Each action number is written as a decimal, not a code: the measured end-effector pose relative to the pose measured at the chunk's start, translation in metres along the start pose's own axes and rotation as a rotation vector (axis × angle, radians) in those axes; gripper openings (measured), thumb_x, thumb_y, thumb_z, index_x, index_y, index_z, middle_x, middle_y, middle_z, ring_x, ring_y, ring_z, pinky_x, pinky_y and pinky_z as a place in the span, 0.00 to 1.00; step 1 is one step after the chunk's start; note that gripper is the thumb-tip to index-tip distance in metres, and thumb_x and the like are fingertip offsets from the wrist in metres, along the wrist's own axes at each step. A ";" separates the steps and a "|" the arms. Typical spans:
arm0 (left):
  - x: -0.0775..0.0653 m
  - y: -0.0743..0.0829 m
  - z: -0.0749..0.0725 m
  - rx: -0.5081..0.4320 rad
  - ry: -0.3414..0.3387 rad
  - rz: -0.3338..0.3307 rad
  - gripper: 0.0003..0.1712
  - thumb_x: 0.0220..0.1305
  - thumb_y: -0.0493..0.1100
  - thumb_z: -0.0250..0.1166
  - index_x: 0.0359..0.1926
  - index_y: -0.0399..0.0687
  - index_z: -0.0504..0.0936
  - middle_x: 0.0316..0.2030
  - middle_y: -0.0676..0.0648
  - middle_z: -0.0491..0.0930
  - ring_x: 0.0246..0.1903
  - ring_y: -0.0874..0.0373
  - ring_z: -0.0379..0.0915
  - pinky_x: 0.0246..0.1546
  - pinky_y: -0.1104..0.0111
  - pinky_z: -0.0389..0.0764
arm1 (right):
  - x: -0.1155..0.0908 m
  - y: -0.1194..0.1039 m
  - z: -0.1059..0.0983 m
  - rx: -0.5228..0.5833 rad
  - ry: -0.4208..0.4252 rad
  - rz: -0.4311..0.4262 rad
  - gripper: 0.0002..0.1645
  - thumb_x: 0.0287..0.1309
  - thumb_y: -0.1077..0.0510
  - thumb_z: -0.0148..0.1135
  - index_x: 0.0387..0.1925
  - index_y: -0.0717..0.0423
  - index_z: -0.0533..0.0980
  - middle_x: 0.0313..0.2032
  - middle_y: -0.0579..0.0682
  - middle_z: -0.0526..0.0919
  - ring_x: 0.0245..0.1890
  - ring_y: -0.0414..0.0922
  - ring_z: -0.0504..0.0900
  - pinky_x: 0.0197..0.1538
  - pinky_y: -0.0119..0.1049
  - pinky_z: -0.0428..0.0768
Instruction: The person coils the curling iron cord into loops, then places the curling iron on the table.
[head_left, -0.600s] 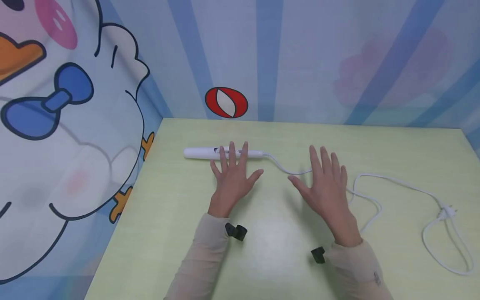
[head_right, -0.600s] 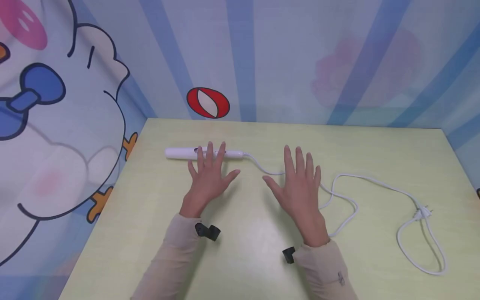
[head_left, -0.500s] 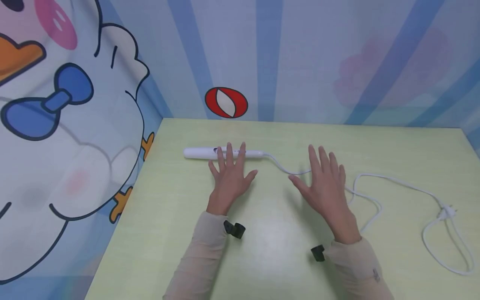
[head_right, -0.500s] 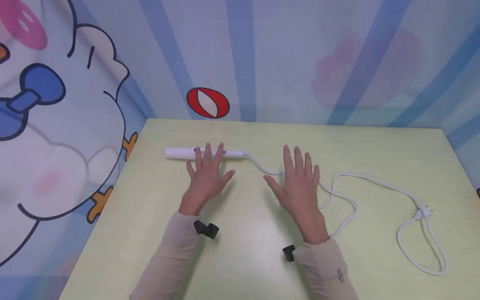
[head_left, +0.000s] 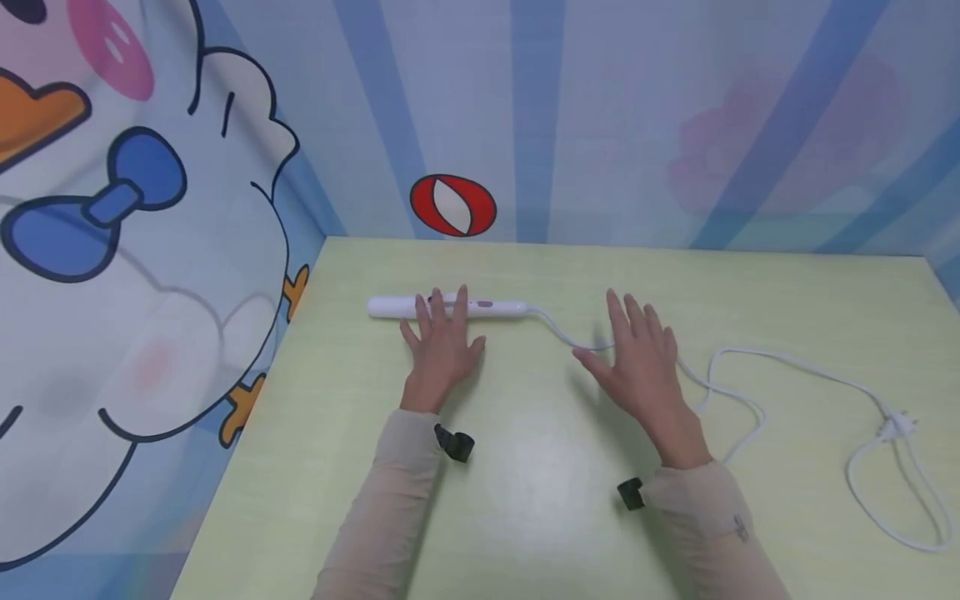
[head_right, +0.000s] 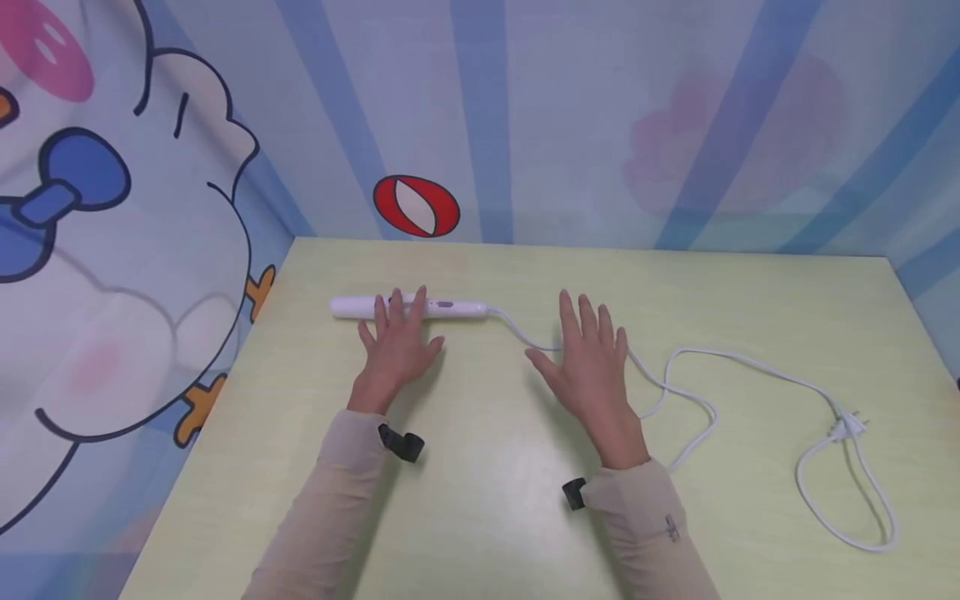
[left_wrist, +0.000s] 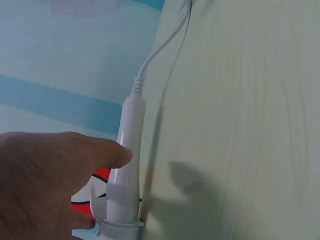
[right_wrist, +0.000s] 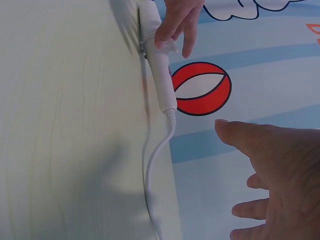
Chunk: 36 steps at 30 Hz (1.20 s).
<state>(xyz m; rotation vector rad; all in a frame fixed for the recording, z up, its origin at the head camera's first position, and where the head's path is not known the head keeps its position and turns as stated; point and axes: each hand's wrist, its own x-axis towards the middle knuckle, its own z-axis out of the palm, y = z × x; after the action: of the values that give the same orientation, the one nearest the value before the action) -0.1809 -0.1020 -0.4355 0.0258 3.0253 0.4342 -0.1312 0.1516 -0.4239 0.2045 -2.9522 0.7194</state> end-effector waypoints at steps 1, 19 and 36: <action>0.001 -0.001 0.000 -0.003 -0.004 -0.003 0.44 0.61 0.55 0.58 0.72 0.57 0.45 0.70 0.37 0.41 0.68 0.37 0.28 0.59 0.37 0.37 | 0.001 0.001 0.001 0.000 -0.006 -0.002 0.51 0.56 0.38 0.56 0.71 0.54 0.44 0.67 0.64 0.51 0.66 0.66 0.47 0.59 0.67 0.46; 0.024 -0.024 0.000 -0.015 -0.014 -0.063 0.42 0.62 0.49 0.57 0.71 0.53 0.45 0.69 0.38 0.44 0.68 0.37 0.28 0.60 0.39 0.32 | 0.016 0.009 0.025 0.019 -0.157 0.020 0.38 0.61 0.44 0.54 0.64 0.61 0.59 0.62 0.63 0.64 0.66 0.65 0.50 0.61 0.65 0.44; 0.034 -0.029 -0.002 0.044 0.041 -0.018 0.27 0.59 0.39 0.56 0.61 0.48 0.64 0.60 0.36 0.60 0.65 0.37 0.42 0.59 0.38 0.38 | 0.020 0.014 0.039 0.027 -0.146 -0.027 0.31 0.58 0.47 0.59 0.58 0.60 0.68 0.57 0.61 0.70 0.61 0.60 0.62 0.61 0.63 0.50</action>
<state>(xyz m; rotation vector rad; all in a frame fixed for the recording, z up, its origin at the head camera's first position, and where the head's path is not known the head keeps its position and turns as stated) -0.2146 -0.1294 -0.4448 -0.0080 3.0729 0.3713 -0.1557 0.1433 -0.4624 0.3119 -3.0709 0.7733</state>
